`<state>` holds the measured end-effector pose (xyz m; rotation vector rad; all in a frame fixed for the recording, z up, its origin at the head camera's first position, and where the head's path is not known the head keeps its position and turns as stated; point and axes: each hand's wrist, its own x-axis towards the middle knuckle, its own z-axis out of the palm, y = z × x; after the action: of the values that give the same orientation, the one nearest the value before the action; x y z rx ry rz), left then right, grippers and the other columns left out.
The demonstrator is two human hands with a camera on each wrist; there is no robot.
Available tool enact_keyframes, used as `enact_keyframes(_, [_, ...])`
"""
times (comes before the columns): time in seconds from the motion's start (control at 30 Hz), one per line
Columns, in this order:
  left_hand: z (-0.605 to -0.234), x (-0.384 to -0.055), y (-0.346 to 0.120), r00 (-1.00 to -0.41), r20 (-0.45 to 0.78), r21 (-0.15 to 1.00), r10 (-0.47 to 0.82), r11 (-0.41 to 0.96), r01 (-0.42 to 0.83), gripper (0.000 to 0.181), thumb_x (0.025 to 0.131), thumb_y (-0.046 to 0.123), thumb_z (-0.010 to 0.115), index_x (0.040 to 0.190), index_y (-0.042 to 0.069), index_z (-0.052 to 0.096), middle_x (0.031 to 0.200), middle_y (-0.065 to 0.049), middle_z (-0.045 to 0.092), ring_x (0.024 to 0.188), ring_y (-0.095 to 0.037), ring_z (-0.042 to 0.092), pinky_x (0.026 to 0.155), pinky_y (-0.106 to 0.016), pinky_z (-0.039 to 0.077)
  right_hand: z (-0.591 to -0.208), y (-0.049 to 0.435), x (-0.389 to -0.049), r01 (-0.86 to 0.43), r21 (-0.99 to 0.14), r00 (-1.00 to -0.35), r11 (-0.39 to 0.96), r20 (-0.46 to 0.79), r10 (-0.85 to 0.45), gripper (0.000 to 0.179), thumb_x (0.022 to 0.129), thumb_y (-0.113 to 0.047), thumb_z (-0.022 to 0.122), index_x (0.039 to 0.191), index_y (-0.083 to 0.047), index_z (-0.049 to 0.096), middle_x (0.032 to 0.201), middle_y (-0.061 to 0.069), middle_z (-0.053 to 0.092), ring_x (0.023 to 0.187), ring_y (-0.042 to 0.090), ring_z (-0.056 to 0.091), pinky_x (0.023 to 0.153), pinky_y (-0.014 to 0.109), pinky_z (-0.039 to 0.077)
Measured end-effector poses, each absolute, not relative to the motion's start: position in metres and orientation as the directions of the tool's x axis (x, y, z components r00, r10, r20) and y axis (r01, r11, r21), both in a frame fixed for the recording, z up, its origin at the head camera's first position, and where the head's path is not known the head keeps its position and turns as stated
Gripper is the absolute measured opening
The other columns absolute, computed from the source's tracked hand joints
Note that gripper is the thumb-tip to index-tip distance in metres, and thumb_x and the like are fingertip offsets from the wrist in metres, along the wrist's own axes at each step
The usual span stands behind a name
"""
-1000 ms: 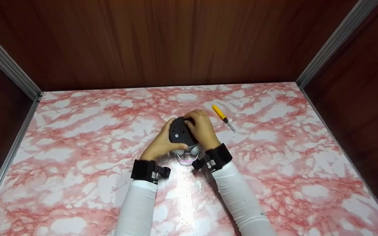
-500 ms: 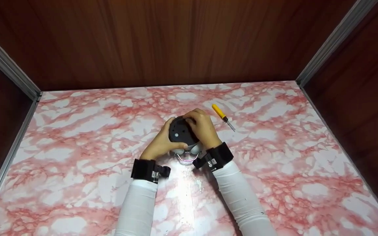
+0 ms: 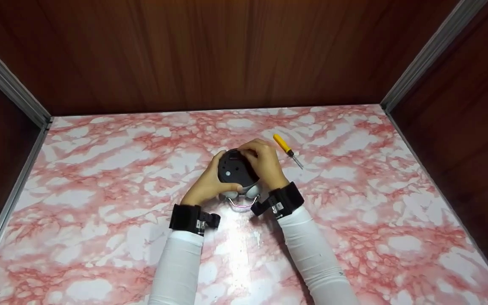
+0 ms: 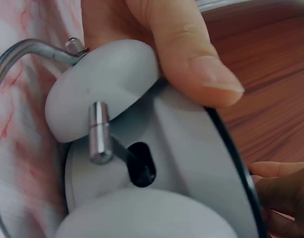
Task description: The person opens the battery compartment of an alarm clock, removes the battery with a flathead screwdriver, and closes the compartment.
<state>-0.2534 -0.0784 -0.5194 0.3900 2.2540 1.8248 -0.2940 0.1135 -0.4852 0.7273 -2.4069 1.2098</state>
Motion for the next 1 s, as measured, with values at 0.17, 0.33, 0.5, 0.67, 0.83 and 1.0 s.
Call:
enact_keyframes(0.17, [-0.52, -0.253, -0.078, -0.942, -0.012, 0.978, 0.334, 0.201, 0.059, 0.118, 0.072, 0.017, 0.093, 0.161, 0.01, 0.016, 0.157, -0.012, 0.037, 0.138, -0.027, 0.041, 0.117, -0.042, 0.026, -0.485, 0.121, -0.297, -0.576, -0.662, -0.815, 0.48, 0.508, -0.278, 0.009, 0.09, 0.003, 0.072, 0.095, 0.0, 0.079, 0.093, 0.011, 0.074, 0.09, 0.023, 0.069, 0.082, 0.034, 0.056])
enact_keyframes(0.33, [-0.518, -0.253, -0.077, -0.947, -0.01, 0.978, 0.321, 0.201, 0.058, 0.117, 0.07, 0.015, 0.094, 0.16, 0.012, 0.02, 0.155, -0.012, 0.04, 0.136, -0.028, 0.042, 0.117, -0.044, 0.026, -0.483, 0.131, -0.301, -0.533, -0.712, -0.846, 0.458, 0.466, -0.26, 0.011, 0.092, 0.004, 0.07, 0.096, 0.0, 0.079, 0.096, 0.012, 0.075, 0.093, 0.024, 0.068, 0.083, 0.034, 0.055])
enact_keyframes(0.5, [-0.517, -0.253, -0.077, -0.95, -0.001, 0.976, 0.314, 0.206, 0.067, 0.117, 0.069, 0.014, 0.095, 0.16, 0.013, 0.021, 0.155, -0.011, 0.04, 0.137, -0.029, 0.041, 0.118, -0.046, 0.026, -0.477, 0.141, -0.309, -0.492, -0.745, -0.871, 0.451, 0.433, -0.234, 0.011, 0.091, 0.005, 0.07, 0.097, 0.002, 0.079, 0.096, 0.014, 0.075, 0.091, 0.025, 0.07, 0.081, 0.032, 0.057])
enact_keyframes(0.67, [-0.517, -0.251, -0.077, -0.953, -0.015, 0.974, 0.303, 0.22, 0.054, 0.119, 0.068, 0.016, 0.095, 0.16, 0.013, 0.02, 0.157, -0.012, 0.038, 0.139, -0.03, 0.039, 0.119, -0.048, 0.024, -0.471, 0.153, -0.318, -0.472, -0.73, -0.88, 0.494, 0.421, -0.218, 0.012, 0.089, 0.009, 0.07, 0.096, 0.004, 0.078, 0.097, 0.017, 0.075, 0.091, 0.029, 0.071, 0.081, 0.034, 0.058])
enact_keyframes(0.83, [-0.517, -0.251, -0.077, -0.954, -0.025, 0.965, 0.298, 0.256, 0.054, 0.12, 0.069, 0.022, 0.095, 0.161, 0.012, 0.018, 0.159, -0.013, 0.034, 0.141, -0.03, 0.037, 0.118, -0.05, 0.026, -0.465, 0.169, -0.328, -0.444, -0.715, -0.893, 0.54, 0.405, -0.197, 0.01, 0.089, 0.009, 0.07, 0.095, 0.005, 0.078, 0.097, 0.019, 0.075, 0.09, 0.03, 0.071, 0.081, 0.03, 0.057])
enact_keyframes(1.0, [-0.518, -0.252, -0.078, -0.952, -0.037, 0.958, 0.303, 0.282, 0.052, 0.121, 0.07, 0.025, 0.095, 0.162, 0.013, 0.017, 0.16, -0.014, 0.033, 0.141, -0.031, 0.035, 0.117, -0.051, 0.027, -0.46, 0.187, -0.337, -0.413, -0.701, -0.904, 0.581, 0.392, -0.17, 0.008, 0.09, 0.005, 0.072, 0.095, 0.004, 0.078, 0.094, 0.019, 0.076, 0.085, 0.028, 0.071, 0.072, 0.019, 0.051])
